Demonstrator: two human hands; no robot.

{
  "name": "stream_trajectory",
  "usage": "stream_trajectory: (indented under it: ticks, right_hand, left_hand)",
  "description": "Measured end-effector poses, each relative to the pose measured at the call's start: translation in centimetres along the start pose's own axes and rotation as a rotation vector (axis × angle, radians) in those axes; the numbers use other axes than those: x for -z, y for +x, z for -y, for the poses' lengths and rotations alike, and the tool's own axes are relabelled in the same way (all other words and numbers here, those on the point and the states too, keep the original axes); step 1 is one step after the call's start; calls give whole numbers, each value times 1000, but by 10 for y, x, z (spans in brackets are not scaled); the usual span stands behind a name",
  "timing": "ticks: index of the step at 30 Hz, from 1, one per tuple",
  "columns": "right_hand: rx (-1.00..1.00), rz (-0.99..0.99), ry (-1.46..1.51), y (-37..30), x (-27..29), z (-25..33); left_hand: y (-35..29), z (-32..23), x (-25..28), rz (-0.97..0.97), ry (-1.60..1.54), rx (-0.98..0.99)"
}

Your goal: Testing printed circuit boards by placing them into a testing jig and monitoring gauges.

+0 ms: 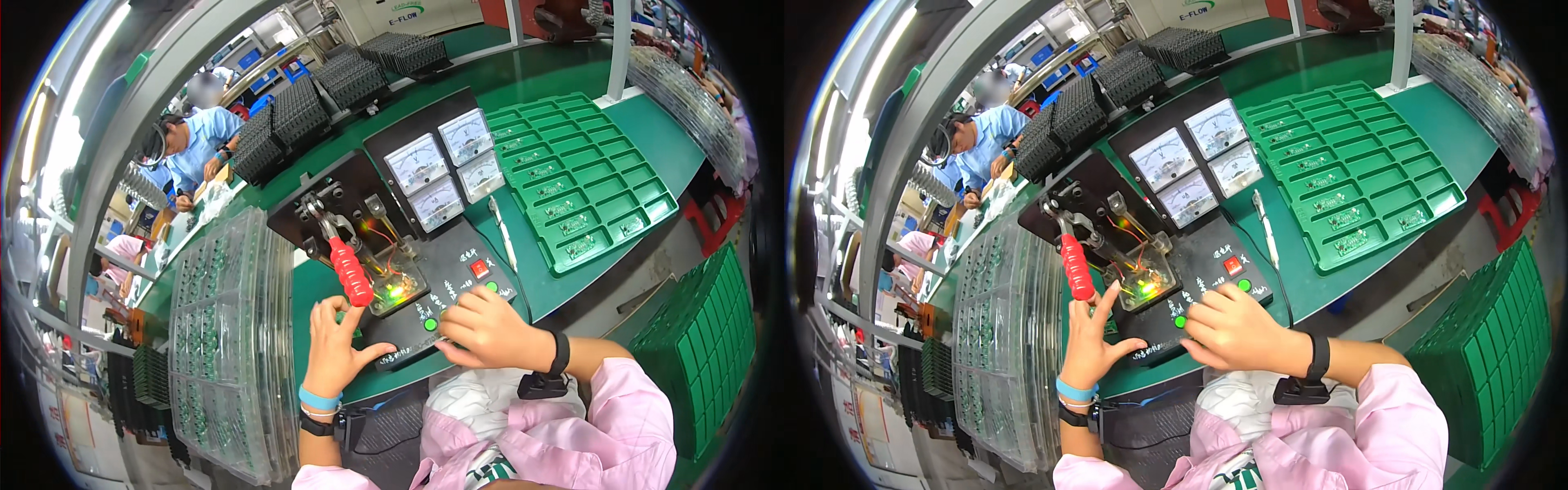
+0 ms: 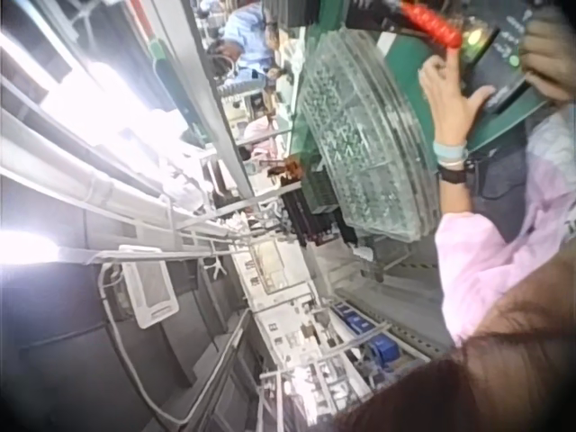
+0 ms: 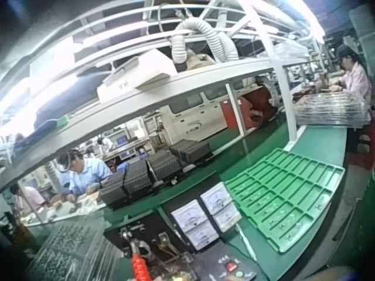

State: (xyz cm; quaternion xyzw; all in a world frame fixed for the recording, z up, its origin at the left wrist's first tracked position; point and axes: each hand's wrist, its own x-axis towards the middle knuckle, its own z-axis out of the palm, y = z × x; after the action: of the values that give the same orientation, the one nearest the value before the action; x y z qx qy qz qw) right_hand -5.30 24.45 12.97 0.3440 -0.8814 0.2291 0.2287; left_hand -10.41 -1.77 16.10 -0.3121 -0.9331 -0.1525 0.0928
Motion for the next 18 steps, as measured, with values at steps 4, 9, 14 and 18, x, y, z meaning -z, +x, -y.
stream_trajectory:
  ticks: [4, 9, 14, 18]
  right_hand:
    - [537, -211, 357, 95, 34, -11]
    - [617, -635, 201, 197, 42, -32]
    - [175, -714, 329, 136, 25, -32]
    - [-88, -318, 302, 80, 13, -42]
  left_hand:
    - [-8, -1, -10, -113, 7, -26]
    - [-25, 8, -15, -244, 41, 26]
    - [-37, 42, -6, -315, 45, 229]
    - [-41, 59, -9, -163, 103, 177]
